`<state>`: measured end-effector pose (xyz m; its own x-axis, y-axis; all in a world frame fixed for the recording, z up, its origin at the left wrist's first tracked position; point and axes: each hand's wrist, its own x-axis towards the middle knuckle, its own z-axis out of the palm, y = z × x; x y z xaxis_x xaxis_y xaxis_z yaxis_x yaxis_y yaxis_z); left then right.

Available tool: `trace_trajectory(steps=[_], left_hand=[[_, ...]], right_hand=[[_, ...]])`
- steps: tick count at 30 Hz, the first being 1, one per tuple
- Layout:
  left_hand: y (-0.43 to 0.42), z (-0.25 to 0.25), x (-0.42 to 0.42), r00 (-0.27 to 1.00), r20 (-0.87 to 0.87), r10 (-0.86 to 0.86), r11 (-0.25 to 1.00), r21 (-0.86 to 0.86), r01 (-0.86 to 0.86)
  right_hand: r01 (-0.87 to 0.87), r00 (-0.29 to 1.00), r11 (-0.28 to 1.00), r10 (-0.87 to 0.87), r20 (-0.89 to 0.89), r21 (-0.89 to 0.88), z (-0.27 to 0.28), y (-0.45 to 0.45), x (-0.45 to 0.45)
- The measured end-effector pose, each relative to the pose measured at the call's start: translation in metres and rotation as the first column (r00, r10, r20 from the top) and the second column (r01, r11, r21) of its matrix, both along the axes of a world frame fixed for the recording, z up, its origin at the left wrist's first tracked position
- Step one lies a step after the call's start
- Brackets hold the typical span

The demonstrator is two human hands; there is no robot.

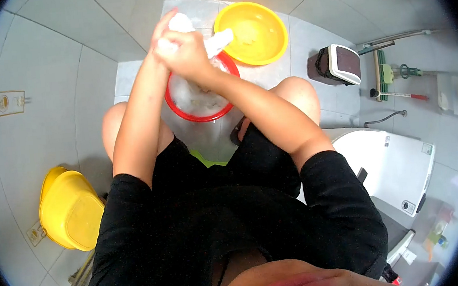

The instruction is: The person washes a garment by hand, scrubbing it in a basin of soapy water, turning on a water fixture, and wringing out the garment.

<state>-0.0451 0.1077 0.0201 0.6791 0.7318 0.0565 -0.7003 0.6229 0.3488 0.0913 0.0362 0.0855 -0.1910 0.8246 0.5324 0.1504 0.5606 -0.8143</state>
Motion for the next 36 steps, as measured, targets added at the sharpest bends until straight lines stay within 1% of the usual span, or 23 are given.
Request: trace_trajectory(steps=[2,4,6,8,10,11,12,13,14,15,16,17,18,20,22,24,26,27,30,31,32,34,36], left_hand=[[-0.008,0.002,0.023,0.988,-0.038,0.148,0.989,0.024,-0.147],[-0.035,0.055,0.067,0.663,-0.456,0.593,0.715,-0.079,-0.694],[-0.043,0.065,0.084,0.617,-0.532,0.580,0.722,-0.015,-0.691],[-0.050,0.074,0.092,0.619,-0.585,0.523,0.771,0.016,-0.637],[-0.025,0.034,0.066,0.673,-0.567,0.475,0.808,-0.021,-0.588],[-0.006,0.002,0.039,0.938,-0.222,0.267,0.960,-0.021,-0.278],[0.004,-0.015,0.024,0.990,0.132,-0.056,0.993,0.107,0.042],[0.001,-0.006,0.025,0.970,0.216,-0.114,0.989,0.121,0.090],[-0.006,-0.002,0.036,0.970,0.216,-0.114,0.989,0.119,0.090],[-0.023,0.021,0.059,0.955,-0.082,0.286,0.953,-0.081,-0.293],[-0.035,0.038,0.073,0.713,-0.424,0.558,0.736,-0.143,-0.661],[-0.038,0.049,0.074,0.712,-0.424,0.559,0.735,-0.144,-0.663],[-0.040,0.058,0.074,0.745,-0.450,0.493,0.783,-0.143,-0.605],[-0.043,0.067,0.068,0.767,-0.479,0.427,0.824,-0.144,-0.548],[-0.046,0.076,0.057,0.653,-0.626,0.428,0.885,0.142,-0.444],[-0.050,0.085,0.047,0.535,-0.715,0.450,0.874,0.229,-0.428],[-0.051,0.089,0.034,0.218,-0.762,0.610,0.790,0.608,-0.086],[-0.053,0.092,0.027,0.098,-0.678,0.729,0.671,0.735,0.099],[-0.061,0.099,0.016,0.154,-0.599,0.786,0.558,0.795,0.238],[-0.060,0.097,0.011,0.149,-0.666,0.731,0.603,0.732,0.316],[-0.060,0.095,0.007,0.149,-0.669,0.728,0.607,0.730,0.315],[-0.056,0.091,0.003,0.164,-0.728,0.666,0.648,0.673,0.356],[-0.054,0.081,0.004,0.104,-0.741,0.663,0.684,0.656,0.319]], right_hand=[[0.127,0.992,0.991,-0.127,-0.006,0.033,0.006,0.010,0.004],[0.256,0.967,0.964,-0.255,-0.015,0.069,0.014,0.025,0.015],[0.407,0.913,0.911,-0.403,0.069,-0.069,0.016,0.038,0.027],[0.441,0.894,0.886,-0.448,-0.019,-0.146,0.013,0.047,0.028],[0.458,0.865,0.859,-0.490,-0.106,-0.228,0.003,0.041,0.022],[0.371,0.923,0.922,-0.380,-0.064,-0.112,-0.006,0.026,0.010],[0.268,0.963,0.963,-0.268,-0.007,-0.001,-0.009,0.011,0.003],[0.213,0.963,0.970,-0.188,0.195,-0.114,0.006,-0.002,0.003],[0.213,0.962,0.970,-0.188,0.195,-0.116,0.007,0.006,0.005],[0.292,0.947,0.955,-0.281,0.153,-0.050,0.005,0.024,0.009],[0.371,0.923,0.929,-0.370,0.105,0.010,0.003,0.036,0.015],[0.362,0.931,0.927,-0.365,-0.016,-0.101,0.014,0.043,0.024],[0.358,0.932,0.928,-0.362,-0.016,-0.101,0.010,0.058,0.033],[0.483,0.850,0.871,-0.442,0.286,-0.089,-0.004,0.087,0.049],[0.459,0.834,0.882,-0.384,0.397,-0.111,0.005,0.089,0.061],[0.437,0.803,0.889,-0.318,0.504,-0.135,0.011,0.090,0.071],[-0.127,0.980,0.970,0.155,0.127,-0.207,0.010,0.089,0.080],[-0.338,0.913,0.893,0.388,0.129,-0.296,0.022,0.081,0.084],[-0.469,0.754,0.778,0.600,0.269,-0.419,0.036,0.059,0.093],[-0.370,0.816,0.900,0.434,0.382,-0.232,0.025,0.057,0.089],[-0.370,0.815,0.898,0.436,0.381,-0.236,0.022,0.059,0.089],[-0.185,0.670,0.954,0.299,0.679,-0.236,0.020,0.062,0.090],[-0.180,0.737,0.950,0.301,0.605,-0.253,0.017,0.060,0.092]])
